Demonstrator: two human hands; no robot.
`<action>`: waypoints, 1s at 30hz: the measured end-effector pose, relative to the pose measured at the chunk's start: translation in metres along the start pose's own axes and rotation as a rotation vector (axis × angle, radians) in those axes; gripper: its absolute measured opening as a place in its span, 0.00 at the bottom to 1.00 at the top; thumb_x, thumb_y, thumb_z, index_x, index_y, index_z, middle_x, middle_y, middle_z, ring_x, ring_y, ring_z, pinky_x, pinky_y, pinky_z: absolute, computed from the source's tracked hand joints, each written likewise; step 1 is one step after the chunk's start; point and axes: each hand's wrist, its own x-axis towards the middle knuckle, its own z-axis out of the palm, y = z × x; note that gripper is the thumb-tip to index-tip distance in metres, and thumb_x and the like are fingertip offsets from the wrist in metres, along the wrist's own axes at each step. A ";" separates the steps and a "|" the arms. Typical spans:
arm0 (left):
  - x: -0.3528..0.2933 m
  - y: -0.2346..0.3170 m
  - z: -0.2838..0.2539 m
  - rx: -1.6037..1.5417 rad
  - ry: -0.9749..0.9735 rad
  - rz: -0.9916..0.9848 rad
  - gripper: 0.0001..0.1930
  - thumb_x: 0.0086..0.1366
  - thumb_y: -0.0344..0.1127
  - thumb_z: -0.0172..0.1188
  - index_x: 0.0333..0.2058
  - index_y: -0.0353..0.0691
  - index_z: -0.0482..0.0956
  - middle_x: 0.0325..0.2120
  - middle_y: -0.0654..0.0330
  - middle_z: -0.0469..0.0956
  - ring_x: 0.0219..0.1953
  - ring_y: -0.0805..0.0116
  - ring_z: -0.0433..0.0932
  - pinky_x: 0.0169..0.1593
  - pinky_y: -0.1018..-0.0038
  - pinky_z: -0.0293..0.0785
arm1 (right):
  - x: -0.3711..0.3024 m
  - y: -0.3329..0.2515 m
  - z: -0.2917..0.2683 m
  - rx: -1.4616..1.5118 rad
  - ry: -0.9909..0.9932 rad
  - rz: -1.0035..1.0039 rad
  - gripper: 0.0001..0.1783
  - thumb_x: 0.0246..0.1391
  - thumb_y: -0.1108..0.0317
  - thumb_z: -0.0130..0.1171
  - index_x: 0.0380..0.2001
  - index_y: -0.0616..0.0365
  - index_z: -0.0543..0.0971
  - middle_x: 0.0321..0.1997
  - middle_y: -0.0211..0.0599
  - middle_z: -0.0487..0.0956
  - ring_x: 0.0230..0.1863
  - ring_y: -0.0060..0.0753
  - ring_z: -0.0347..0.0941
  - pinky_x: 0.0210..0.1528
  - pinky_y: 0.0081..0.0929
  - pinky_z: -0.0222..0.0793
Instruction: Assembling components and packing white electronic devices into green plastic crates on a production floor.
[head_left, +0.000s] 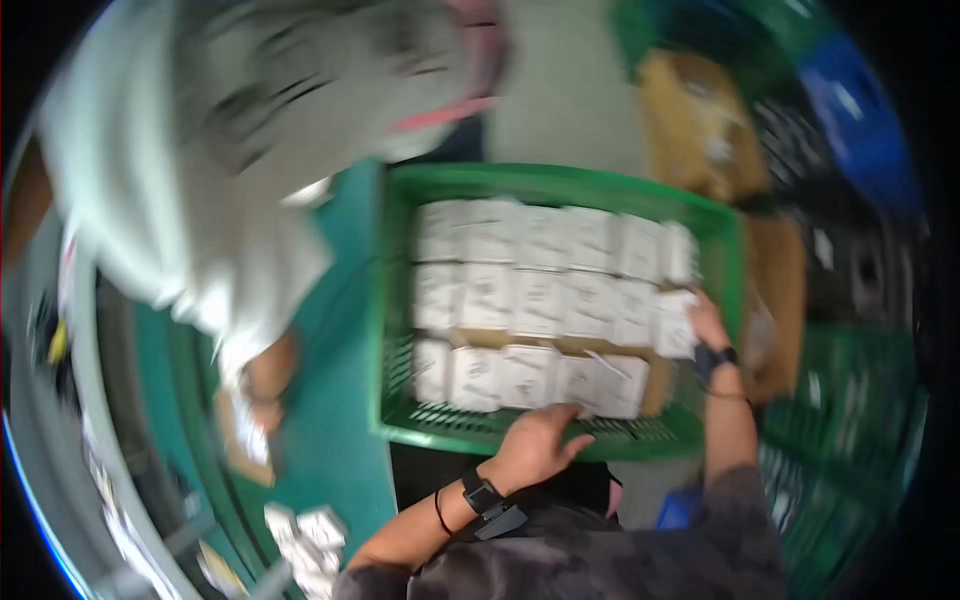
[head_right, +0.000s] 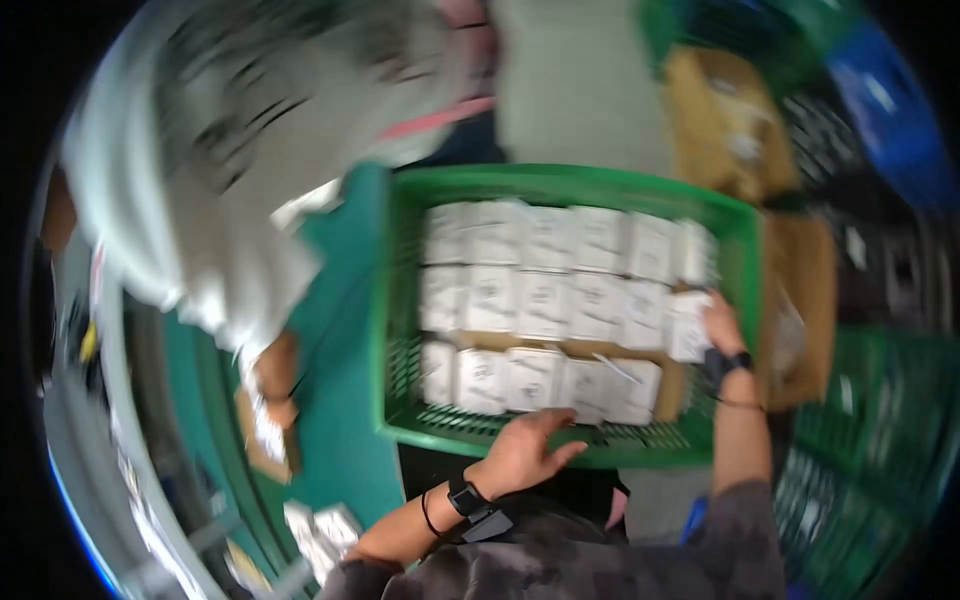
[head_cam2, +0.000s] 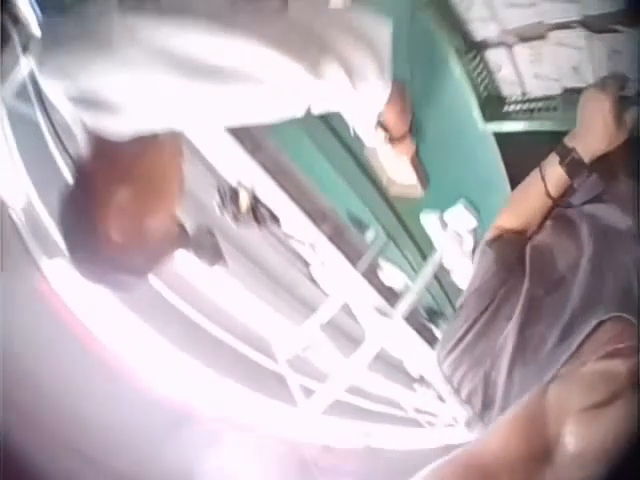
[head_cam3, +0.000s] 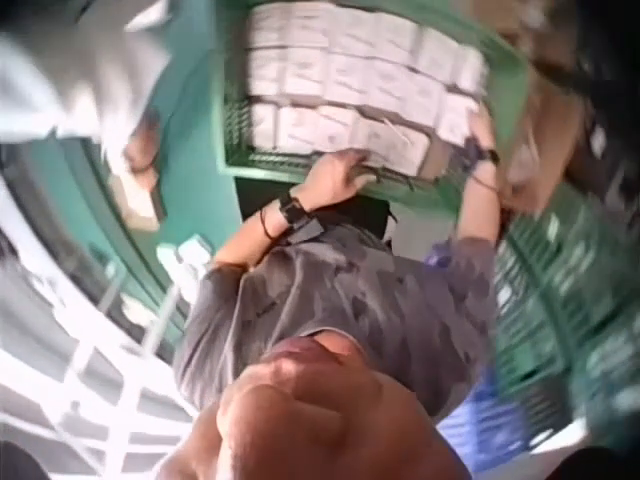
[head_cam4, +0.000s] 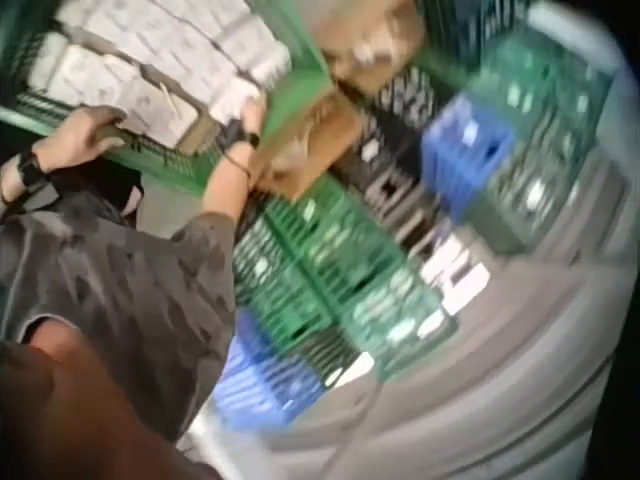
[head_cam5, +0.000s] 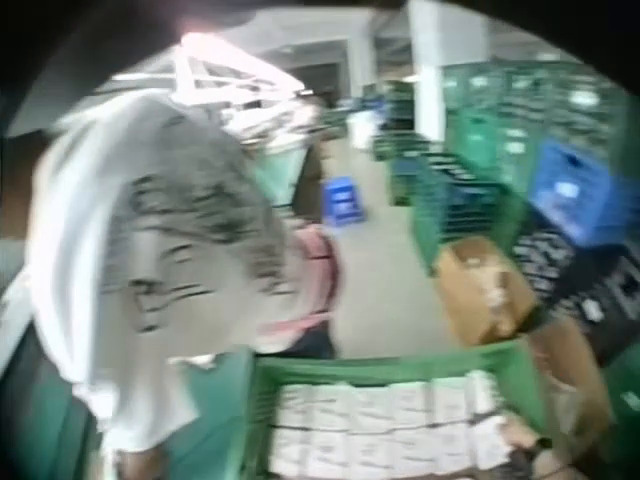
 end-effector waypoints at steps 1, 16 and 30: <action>-0.020 -0.011 -0.018 0.064 0.108 -0.021 0.24 0.60 0.40 0.69 0.50 0.32 0.76 0.42 0.46 0.82 0.44 0.44 0.81 0.48 0.60 0.79 | 0.013 -0.023 0.025 0.062 -0.060 0.101 0.30 0.62 0.69 0.54 0.66 0.65 0.66 0.57 0.53 0.79 0.53 0.43 0.78 0.57 0.33 0.72; -0.354 -0.144 -0.062 0.488 1.326 -0.869 0.23 0.57 0.32 0.69 0.50 0.33 0.75 0.45 0.43 0.79 0.48 0.47 0.79 0.53 0.59 0.74 | -0.057 -0.235 0.062 -0.134 0.129 -0.414 0.12 0.60 0.67 0.55 0.32 0.67 0.79 0.32 0.45 0.81 0.36 0.45 0.76 0.43 0.36 0.71; -0.464 -0.211 -0.049 0.371 1.165 -1.356 0.56 0.40 0.44 0.80 0.67 0.39 0.57 0.62 0.39 0.59 0.62 0.38 0.60 0.63 0.49 0.61 | -0.365 -0.768 0.330 -0.013 -0.932 -1.181 0.14 0.60 0.62 0.59 0.37 0.64 0.82 0.29 0.35 0.82 0.34 0.27 0.77 0.40 0.26 0.73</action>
